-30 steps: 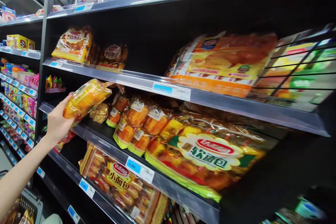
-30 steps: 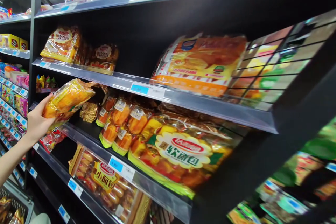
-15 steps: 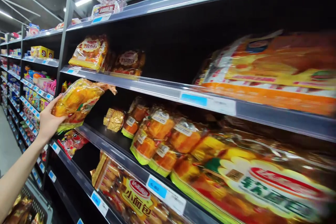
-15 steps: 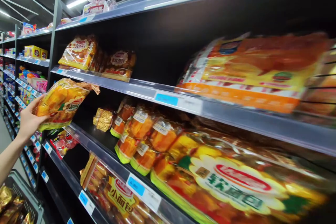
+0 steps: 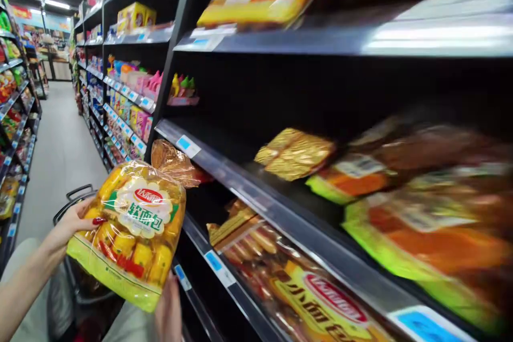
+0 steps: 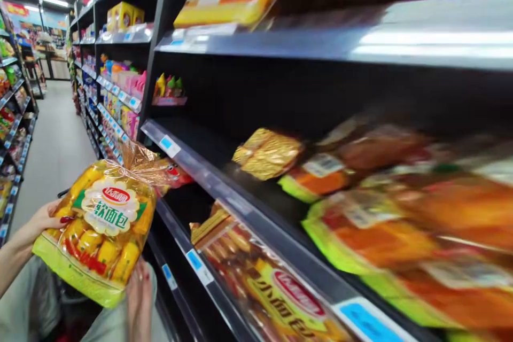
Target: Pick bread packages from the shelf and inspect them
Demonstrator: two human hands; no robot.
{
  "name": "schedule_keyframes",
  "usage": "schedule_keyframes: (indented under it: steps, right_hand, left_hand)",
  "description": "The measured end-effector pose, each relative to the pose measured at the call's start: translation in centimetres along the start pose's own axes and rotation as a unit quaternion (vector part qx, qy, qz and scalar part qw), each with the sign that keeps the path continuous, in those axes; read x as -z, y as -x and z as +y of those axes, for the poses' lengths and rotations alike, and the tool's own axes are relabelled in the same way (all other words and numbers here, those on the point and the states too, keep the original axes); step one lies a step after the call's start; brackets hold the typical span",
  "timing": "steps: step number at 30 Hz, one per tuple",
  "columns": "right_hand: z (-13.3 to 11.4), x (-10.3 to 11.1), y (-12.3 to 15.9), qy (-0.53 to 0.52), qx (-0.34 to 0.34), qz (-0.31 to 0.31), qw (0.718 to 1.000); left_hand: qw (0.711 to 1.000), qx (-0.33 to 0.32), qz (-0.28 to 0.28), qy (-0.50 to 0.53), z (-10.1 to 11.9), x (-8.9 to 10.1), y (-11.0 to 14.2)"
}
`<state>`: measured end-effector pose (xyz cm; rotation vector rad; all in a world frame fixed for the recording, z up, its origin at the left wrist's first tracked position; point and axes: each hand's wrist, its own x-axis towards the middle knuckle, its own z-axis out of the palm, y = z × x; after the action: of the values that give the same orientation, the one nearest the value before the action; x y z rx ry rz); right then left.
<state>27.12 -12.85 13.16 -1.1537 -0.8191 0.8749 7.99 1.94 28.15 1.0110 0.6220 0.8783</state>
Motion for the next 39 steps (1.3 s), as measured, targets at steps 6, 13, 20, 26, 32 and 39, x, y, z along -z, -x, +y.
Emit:
schedule_keyframes:
  steps: [6,13,20,26,32,39]
  right_hand:
    - [-3.2,-3.4,-1.1,-0.167,-0.110,-0.028,0.979]
    - [-4.2,-6.2,-0.8,-0.179,-0.126,-0.002,0.976]
    - [-4.9,-6.4,-0.6,-0.166,-0.109,0.010,0.980]
    - [-5.2,-6.5,-0.6,-0.146,-0.117,0.033,0.982]
    - [-4.5,-5.9,-1.3,-0.133,-0.144,0.030,0.980]
    - [-2.8,-5.0,0.1,-0.097,-0.126,0.035,0.987]
  left_hand:
    - [0.994,0.045,0.101,0.000,-4.1,3.3,4.6]
    - [0.995,0.019,0.094,-0.027,-4.6,4.5,6.6]
    - [0.997,0.031,0.068,0.004,-5.6,5.3,6.4]
    - [0.997,0.045,0.054,0.026,-6.3,5.5,5.8]
    - [0.997,0.060,0.054,0.003,-6.0,5.4,5.1]
    - [0.996,0.074,0.052,0.021,-6.9,5.5,5.7]
